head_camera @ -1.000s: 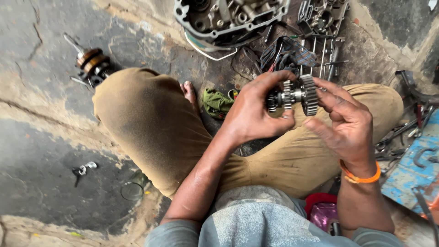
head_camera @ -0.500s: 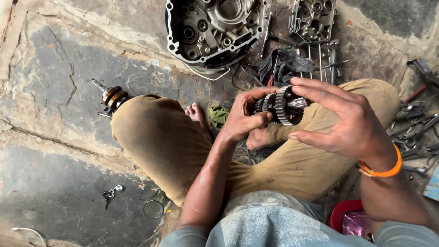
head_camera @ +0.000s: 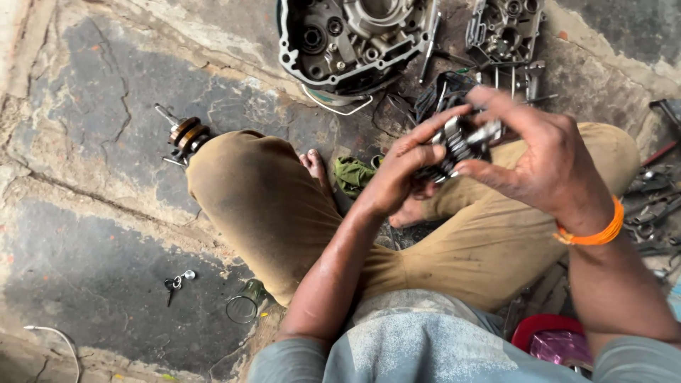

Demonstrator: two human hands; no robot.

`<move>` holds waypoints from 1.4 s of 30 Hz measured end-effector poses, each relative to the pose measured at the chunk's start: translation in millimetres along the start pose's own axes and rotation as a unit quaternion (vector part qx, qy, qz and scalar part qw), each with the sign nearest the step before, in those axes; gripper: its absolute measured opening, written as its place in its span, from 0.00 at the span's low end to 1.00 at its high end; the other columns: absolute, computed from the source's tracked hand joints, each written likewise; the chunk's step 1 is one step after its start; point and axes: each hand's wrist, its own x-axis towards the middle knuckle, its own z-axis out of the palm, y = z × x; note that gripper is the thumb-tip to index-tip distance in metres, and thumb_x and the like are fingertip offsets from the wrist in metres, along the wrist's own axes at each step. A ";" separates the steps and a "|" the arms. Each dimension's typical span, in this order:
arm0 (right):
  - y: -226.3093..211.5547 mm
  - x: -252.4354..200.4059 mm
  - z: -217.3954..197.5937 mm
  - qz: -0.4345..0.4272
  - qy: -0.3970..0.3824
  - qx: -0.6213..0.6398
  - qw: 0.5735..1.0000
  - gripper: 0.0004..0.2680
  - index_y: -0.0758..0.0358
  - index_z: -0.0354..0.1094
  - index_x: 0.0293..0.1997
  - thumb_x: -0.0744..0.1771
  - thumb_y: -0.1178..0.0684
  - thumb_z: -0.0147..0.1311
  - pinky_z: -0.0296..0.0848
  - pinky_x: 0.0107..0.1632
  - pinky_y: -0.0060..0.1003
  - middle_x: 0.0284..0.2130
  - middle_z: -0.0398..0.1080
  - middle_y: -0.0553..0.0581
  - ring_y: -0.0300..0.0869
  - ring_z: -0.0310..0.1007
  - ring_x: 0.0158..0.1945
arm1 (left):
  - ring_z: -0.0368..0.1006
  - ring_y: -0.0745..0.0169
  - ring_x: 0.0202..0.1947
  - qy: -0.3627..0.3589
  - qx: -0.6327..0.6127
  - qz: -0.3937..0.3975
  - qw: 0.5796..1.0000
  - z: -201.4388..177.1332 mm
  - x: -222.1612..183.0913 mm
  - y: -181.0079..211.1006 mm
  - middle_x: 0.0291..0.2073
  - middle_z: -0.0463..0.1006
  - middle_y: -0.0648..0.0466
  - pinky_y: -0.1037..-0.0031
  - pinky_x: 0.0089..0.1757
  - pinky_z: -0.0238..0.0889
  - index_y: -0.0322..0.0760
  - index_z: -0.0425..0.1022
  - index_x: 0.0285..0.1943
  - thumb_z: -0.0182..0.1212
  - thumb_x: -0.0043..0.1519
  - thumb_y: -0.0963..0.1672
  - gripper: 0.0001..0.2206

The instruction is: Cleaning and inspecting motorcycle engine gears and internal components using a cloth.

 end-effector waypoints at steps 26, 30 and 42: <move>56.0 -11.9 97.6 0.288 0.024 0.496 0.819 0.19 0.69 0.70 0.49 0.71 0.37 0.48 0.66 0.23 0.27 0.28 0.71 0.52 0.35 0.70 0.22 | 0.72 0.69 0.29 0.237 -0.033 -0.092 0.967 -45.4 27.6 -79.5 0.31 0.79 0.55 0.77 0.35 0.66 0.30 0.78 0.49 0.60 0.67 0.51 0.18; 71.5 -15.8 101.1 0.243 -0.001 0.400 0.884 0.18 0.69 0.73 0.49 0.72 0.39 0.50 0.65 0.30 0.25 0.28 0.68 0.47 0.29 0.64 0.28 | 0.72 0.71 0.28 0.261 -0.036 -0.079 0.962 -40.9 23.2 -71.2 0.32 0.80 0.54 0.80 0.32 0.66 0.27 0.78 0.49 0.63 0.66 0.48 0.16; 52.5 -11.3 87.7 0.259 0.038 0.279 0.924 0.18 0.67 0.74 0.58 0.72 0.41 0.48 0.67 0.32 0.27 0.28 0.73 0.51 0.31 0.67 0.29 | 0.78 0.67 0.32 0.281 -0.060 -0.095 0.953 -27.9 20.6 -61.8 0.36 0.81 0.52 0.77 0.35 0.73 0.24 0.76 0.54 0.66 0.63 0.47 0.19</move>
